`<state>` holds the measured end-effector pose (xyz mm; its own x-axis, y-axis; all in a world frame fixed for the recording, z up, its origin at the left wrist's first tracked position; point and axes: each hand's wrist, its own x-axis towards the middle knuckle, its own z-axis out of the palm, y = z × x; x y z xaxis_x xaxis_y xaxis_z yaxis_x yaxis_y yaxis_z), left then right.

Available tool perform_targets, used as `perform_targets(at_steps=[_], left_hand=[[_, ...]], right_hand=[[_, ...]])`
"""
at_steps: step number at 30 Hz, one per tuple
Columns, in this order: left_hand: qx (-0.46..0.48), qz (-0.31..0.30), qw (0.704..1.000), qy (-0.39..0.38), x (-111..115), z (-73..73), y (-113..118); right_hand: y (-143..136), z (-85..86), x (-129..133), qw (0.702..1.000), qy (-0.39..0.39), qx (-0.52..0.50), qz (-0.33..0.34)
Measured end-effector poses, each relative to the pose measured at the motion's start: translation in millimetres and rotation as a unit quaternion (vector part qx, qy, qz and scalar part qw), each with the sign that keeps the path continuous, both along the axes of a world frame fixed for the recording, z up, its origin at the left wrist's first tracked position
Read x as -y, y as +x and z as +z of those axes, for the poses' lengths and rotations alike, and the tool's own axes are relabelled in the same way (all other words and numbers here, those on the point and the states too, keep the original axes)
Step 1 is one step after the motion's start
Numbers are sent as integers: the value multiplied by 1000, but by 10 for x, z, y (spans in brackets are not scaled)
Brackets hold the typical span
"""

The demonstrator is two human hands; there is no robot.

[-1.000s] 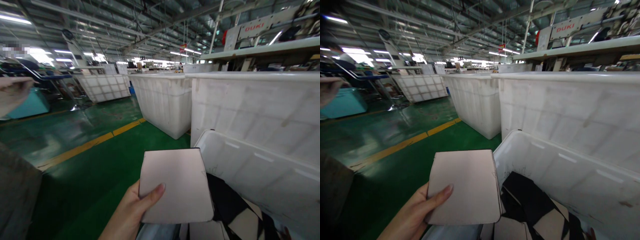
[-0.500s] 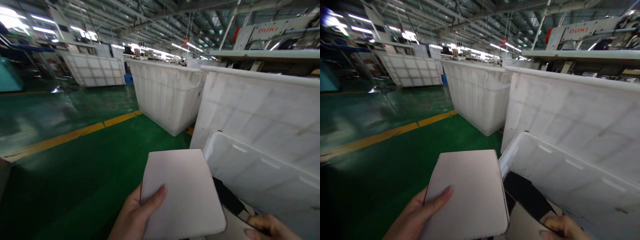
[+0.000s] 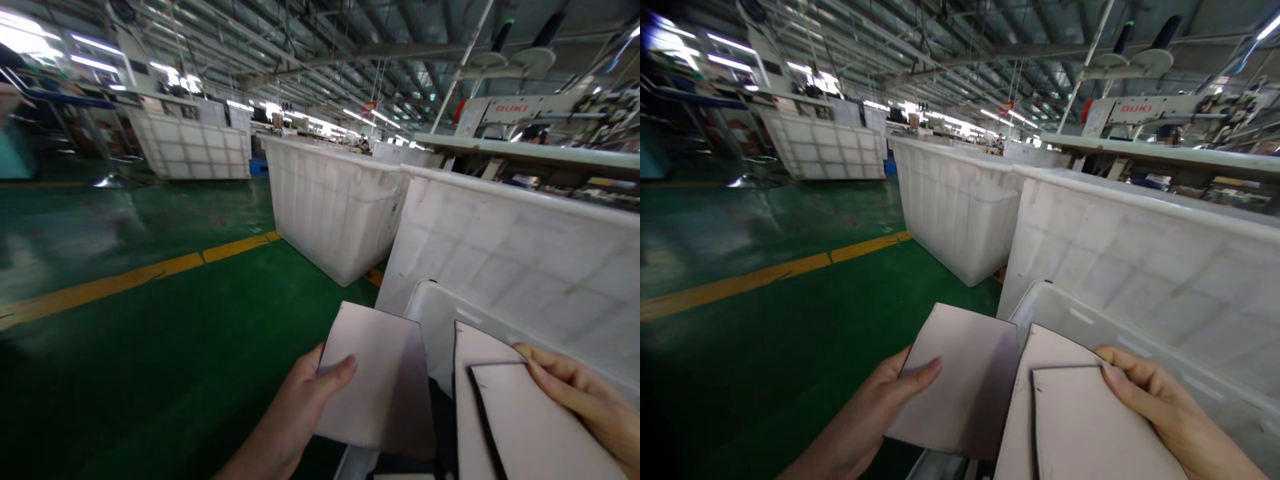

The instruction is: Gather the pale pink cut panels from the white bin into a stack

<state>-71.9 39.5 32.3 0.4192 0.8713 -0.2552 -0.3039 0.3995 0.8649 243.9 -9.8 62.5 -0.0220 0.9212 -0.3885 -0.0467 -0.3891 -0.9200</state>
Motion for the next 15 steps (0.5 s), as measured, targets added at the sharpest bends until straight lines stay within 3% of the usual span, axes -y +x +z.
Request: perform_targets(at_steps=[2,4,6,8,10,13,15], left_hand=[[2,2,1000,-16,25,39,31],[10,1,1000,-26,62,81,43],[14,-29,999,-37,103,102,30],[2,-47,997,-62,139,90,-12],[-27,-13,995,-96,171,57,-78],[-56,55,988,-133,221,9,-180],[-65,79,982,-158,259,-12,-214]], right_hand=[[-270,75,-211,992,47,108,46],[-598,71,-384,953,115,274,52],[-928,9,-506,914,181,360,36],[-1173,-75,-587,905,246,346,20],[-1247,-189,-636,911,298,286,-19],[-1024,-564,-588,911,302,253,-121],[-787,-1005,-419,912,255,291,-137]])
